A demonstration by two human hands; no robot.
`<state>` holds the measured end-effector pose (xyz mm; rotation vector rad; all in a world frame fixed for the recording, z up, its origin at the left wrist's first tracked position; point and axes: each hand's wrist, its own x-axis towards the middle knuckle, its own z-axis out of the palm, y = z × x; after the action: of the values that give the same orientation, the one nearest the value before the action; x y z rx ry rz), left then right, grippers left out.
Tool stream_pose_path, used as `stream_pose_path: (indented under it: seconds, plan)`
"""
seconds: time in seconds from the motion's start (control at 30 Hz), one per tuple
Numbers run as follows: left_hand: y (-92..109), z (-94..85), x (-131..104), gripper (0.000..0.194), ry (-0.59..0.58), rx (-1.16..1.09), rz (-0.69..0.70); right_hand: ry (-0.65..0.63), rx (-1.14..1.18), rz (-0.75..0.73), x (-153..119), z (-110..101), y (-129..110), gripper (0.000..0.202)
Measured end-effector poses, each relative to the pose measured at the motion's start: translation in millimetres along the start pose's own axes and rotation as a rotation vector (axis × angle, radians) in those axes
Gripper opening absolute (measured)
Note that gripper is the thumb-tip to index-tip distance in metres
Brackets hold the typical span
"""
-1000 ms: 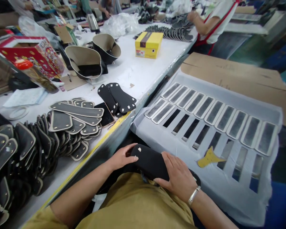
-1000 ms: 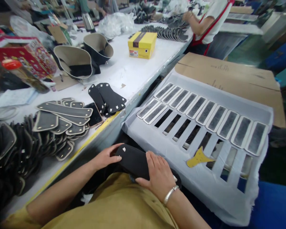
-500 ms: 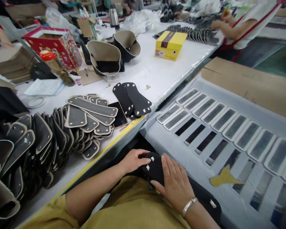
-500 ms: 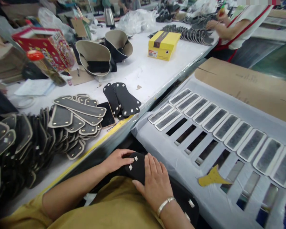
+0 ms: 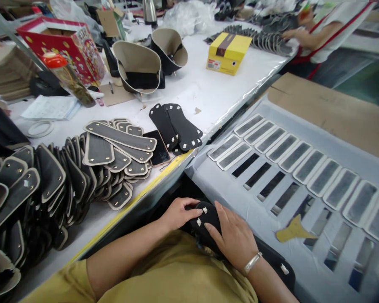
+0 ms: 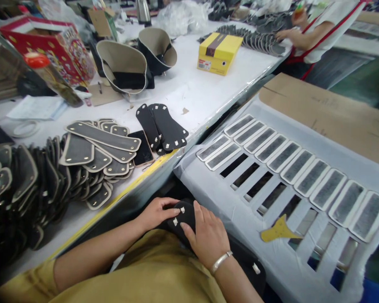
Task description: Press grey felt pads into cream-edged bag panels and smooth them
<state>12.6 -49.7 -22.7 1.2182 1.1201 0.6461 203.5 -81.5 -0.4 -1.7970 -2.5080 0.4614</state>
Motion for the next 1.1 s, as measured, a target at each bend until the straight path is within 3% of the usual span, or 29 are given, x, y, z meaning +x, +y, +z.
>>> stream_pose_path:
  seconds: [0.17, 0.27, 0.37, 0.47, 0.57, 0.7, 0.97, 1.1]
  plan:
    - [-8, 4.9, -9, 0.033, 0.098, 0.177, 0.136, -0.2, 0.128, 0.134, 12, -12, 5, 0.042]
    - [-13, 8.0, -12, 0.033, 0.123, 0.23, 0.197, -0.228, 0.153, 0.124, 17, -15, 3, 0.039]
    - [-18, 12.8, -12, 0.034, 0.137, 0.251, 0.23, -0.04, 0.013, 0.077, 10, -10, -1, 0.044]
    - [-23, 17.0, -12, 0.034, 0.162, 0.246, 0.235, 0.175, -0.154, -0.076, -9, 4, -7, 0.053]
    - [-27, 18.0, -10, 0.035, 0.176, 0.267, 0.262, 0.196, -0.197, -0.223, -28, 17, -16, 0.06]
    - [-27, 16.4, -10, 0.036, 0.175, 0.383, 0.291, 0.198, -0.214, -0.211, -48, 19, -14, 0.062]
    - [-23, 14.3, -8, 0.056, 0.15, 0.432, 0.189, 0.192, -0.251, -0.062, -129, 0, 30, 0.065]
    - [5, 10.9, -4, 0.054, -0.028, 0.521, 0.131, 0.283, -0.184, -0.045, -145, -3, 57, 0.048]
